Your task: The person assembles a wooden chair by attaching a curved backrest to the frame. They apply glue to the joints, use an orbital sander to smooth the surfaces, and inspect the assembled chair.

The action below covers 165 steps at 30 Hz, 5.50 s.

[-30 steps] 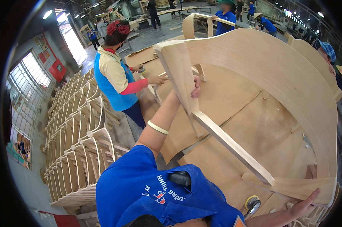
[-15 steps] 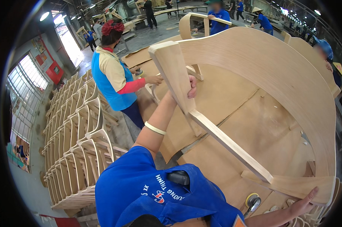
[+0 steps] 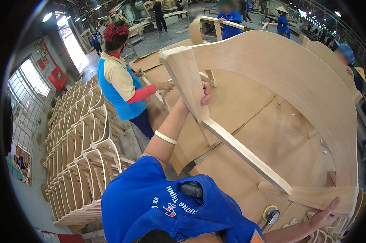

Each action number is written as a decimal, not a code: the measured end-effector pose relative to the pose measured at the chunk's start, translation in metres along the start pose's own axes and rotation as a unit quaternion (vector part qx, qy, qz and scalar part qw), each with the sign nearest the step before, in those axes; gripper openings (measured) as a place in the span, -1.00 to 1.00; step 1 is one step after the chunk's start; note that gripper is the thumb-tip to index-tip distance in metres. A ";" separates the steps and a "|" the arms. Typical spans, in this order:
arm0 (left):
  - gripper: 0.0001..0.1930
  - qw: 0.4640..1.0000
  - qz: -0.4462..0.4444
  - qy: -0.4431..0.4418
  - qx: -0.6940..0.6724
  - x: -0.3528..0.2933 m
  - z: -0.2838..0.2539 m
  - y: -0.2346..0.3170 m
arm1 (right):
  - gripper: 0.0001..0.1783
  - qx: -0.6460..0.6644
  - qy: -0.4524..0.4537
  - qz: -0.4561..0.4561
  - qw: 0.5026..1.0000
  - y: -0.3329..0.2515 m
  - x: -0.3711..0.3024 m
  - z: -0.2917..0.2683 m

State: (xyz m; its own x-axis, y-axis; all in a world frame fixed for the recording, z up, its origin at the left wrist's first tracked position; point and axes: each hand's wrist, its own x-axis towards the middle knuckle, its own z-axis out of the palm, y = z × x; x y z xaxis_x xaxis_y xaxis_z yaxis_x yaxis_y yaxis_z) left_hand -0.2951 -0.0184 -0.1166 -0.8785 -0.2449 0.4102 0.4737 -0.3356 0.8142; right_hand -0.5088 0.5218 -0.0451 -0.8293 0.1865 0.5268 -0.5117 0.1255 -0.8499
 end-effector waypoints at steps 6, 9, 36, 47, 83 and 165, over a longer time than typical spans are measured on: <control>-0.61 0.999 0.016 0.027 0.012 -0.006 -0.002 -0.003 | -0.28 0.023 -0.017 0.010 1.000 0.005 -0.001 -0.006; -0.49 0.998 0.009 0.063 -0.008 -0.007 0.001 -0.005 | -0.22 0.011 0.007 0.001 1.000 0.001 -0.007 -0.007; -0.48 0.999 0.006 0.033 0.006 -0.006 0.000 0.000 | -0.27 0.046 -0.009 -0.013 0.999 0.003 -0.010 -0.003; -0.36 0.999 -0.001 0.040 -0.011 -0.005 -0.005 -0.003 | -0.26 0.040 -0.015 -0.022 0.999 0.005 -0.011 -0.006; -0.50 0.999 -0.006 0.048 -0.006 -0.005 0.008 0.005 | -0.24 0.043 -0.080 -0.037 0.995 0.001 -0.009 -0.008; -0.39 0.997 -0.014 0.069 -0.007 -0.003 0.006 0.003 | -0.23 0.024 -0.058 0.009 0.998 0.004 -0.001 -0.010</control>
State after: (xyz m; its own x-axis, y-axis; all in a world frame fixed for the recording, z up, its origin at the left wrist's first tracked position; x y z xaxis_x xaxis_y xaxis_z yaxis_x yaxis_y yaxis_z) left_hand -0.2914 -0.0132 -0.1127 -0.8748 -0.3581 0.3263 0.4511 -0.3560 0.8184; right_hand -0.5073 0.5322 -0.0492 -0.8579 0.0734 0.5086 -0.5037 0.0754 -0.8606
